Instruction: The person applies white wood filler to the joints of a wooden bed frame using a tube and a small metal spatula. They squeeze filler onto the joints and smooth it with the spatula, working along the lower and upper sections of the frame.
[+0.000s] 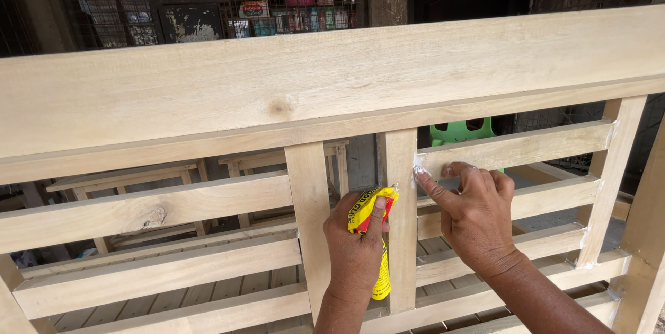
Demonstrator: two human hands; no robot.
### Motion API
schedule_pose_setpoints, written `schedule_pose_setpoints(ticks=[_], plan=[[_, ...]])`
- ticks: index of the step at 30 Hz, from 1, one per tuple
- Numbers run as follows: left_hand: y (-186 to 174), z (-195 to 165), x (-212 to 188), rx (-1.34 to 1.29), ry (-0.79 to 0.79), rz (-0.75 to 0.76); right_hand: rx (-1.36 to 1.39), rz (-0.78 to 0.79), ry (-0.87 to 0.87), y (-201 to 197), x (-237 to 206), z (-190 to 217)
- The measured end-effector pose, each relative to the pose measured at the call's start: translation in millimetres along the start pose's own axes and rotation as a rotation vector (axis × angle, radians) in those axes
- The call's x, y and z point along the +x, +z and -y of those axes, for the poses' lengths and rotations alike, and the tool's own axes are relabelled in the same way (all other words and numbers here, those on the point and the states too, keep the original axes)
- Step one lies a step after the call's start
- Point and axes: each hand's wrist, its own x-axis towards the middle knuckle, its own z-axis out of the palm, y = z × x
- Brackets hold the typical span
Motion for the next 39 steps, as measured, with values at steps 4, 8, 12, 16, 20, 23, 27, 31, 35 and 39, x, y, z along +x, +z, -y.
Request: schedule_pose_setpoints(ticks=[4,8,12,16,20,23,27,31,35,39], plan=[[1,3,-3,0.051,-0.122,0.024,0.089,0.032,0.069,0,-30,11],[-2,5,-6,0.08,-0.176,0.042,0.118,0.084,0.12,3,-58,24],[-2,8,-8,0.077,-0.163,0.051,0.034,0.133,0.087,6,-62,33],[0,11,-11,0.02,-0.197,0.034,-0.236,0.388,-0.016,3,-59,50],[2,14,-15,0.002,-0.208,0.036,-0.461,0.802,-0.095,-4,-54,62],[2,15,-17,-0.018,-0.188,0.027,-0.492,0.778,-0.161,-11,-53,63],[2,14,-19,-0.002,-0.127,0.033,-0.311,0.567,-0.067,-22,-55,56],[6,11,-19,0.041,-0.172,0.041,-0.219,0.498,-0.036,-22,-52,54],[7,7,-20,0.085,-0.205,0.045,-0.259,0.693,-0.015,-15,-51,59],[4,5,-21,0.069,-0.173,0.037,-0.272,0.694,-0.032,-19,-61,60]])
